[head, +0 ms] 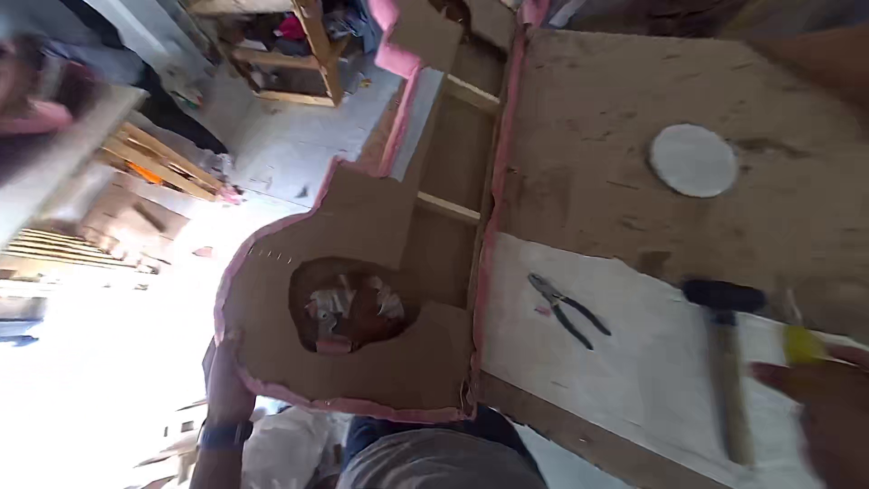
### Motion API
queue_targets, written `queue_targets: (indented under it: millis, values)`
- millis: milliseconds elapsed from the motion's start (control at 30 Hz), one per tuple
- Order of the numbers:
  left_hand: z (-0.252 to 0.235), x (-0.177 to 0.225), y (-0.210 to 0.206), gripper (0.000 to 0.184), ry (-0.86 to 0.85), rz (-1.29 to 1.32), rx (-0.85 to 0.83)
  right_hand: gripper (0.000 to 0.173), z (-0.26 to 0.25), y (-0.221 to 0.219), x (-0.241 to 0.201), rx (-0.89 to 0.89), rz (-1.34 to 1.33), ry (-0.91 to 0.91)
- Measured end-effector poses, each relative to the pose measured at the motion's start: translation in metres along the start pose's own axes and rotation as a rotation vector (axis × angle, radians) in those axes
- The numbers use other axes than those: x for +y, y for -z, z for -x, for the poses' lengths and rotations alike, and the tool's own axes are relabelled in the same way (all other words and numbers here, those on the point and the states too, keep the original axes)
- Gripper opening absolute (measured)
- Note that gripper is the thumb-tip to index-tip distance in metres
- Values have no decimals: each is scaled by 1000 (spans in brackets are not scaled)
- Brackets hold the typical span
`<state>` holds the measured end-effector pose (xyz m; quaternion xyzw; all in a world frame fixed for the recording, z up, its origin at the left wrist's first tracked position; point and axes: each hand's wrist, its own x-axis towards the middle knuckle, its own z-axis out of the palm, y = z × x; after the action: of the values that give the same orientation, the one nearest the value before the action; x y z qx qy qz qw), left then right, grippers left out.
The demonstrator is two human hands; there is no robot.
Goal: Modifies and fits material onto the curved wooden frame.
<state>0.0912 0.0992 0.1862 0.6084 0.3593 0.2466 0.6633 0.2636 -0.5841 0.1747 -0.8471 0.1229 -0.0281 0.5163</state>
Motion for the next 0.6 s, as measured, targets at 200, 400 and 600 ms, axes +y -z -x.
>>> queue_targets:
  millis: [200,400,600]
  values:
    - [61,-136,-4,39,357,-128,-9,40,30,-132,-94,-401,116,-38]
    - [49,-85,-7,53,-259,-735,-71,37,29,-223,-107,-884,709,404]
    - [73,-108,-123,30,-456,-837,-551,41,-3,-253,-83,-985,847,850]
